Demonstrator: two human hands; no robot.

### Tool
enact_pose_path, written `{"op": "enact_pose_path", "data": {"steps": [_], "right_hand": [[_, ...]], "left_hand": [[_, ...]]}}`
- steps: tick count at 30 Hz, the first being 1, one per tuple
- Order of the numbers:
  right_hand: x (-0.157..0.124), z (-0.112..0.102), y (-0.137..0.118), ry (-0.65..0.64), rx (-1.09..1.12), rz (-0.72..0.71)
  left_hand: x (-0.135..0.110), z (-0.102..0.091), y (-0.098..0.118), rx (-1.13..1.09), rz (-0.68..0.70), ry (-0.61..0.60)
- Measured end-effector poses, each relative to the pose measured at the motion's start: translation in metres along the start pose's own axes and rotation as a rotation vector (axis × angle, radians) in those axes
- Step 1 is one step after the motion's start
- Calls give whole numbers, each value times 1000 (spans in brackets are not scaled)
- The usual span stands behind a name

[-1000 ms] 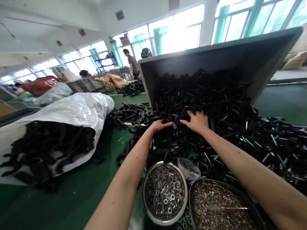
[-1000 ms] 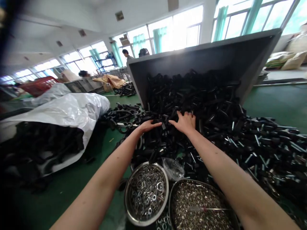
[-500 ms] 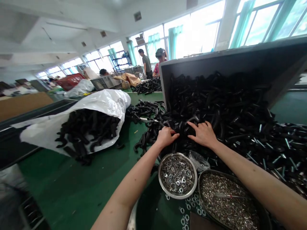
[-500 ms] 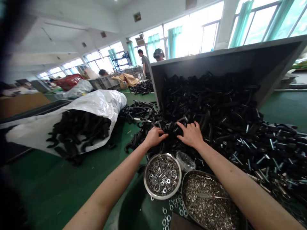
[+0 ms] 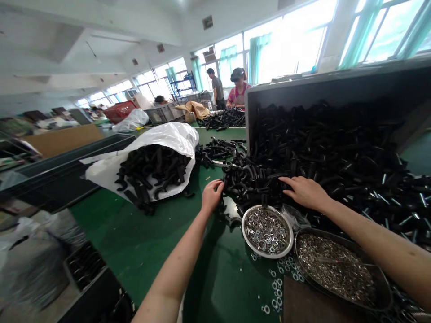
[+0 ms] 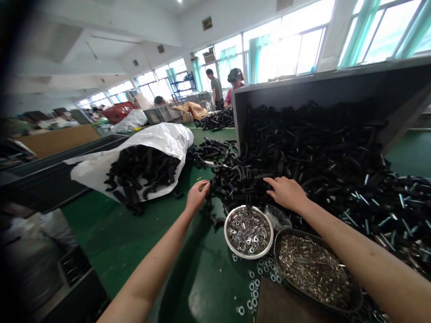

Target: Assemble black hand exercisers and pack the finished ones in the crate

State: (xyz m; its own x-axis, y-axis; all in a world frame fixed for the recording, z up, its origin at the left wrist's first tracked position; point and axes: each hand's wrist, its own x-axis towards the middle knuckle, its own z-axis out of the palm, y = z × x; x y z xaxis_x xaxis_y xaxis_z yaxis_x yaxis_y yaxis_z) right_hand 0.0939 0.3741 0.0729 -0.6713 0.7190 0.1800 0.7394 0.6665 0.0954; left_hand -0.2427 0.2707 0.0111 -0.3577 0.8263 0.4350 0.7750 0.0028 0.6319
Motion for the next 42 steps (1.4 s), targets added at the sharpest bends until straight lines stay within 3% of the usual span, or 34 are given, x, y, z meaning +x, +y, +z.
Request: {"op": "enact_pose_path", "data": {"steps": [4, 8, 12, 20, 28, 32, 34, 36, 39, 42], "right_hand": [[-8, -7, -14, 8, 110, 24], [-11, -21, -35, 11, 156, 54], [7, -36, -47, 17, 217, 8], [93, -38, -36, -14, 411, -76], [118, -33, -35, -122, 602, -121], [153, -41, -33, -155, 659, -108], [181, -44, -35, -159, 677, -105], [214, -42, -38, -156, 682, -100], [269, -25, -47, -144, 672, -71], [325, 4, -55, -125, 645, 16]], "left_hand": [[-31, -16, -57, 72, -120, 70], [-47, -14, -78, 83, -150, 84], [-46, -10, -80, 74, -158, 78], [-44, -13, -73, 116, -183, 32], [-32, -16, -64, 110, -286, 44], [-22, -25, -53, 125, -350, 58], [-1, -28, -46, 134, -353, 73], [37, -26, -41, 134, -323, 90], [128, -13, -45, 130, -251, 113], [233, 6, -67, 145, -229, 136]]}}
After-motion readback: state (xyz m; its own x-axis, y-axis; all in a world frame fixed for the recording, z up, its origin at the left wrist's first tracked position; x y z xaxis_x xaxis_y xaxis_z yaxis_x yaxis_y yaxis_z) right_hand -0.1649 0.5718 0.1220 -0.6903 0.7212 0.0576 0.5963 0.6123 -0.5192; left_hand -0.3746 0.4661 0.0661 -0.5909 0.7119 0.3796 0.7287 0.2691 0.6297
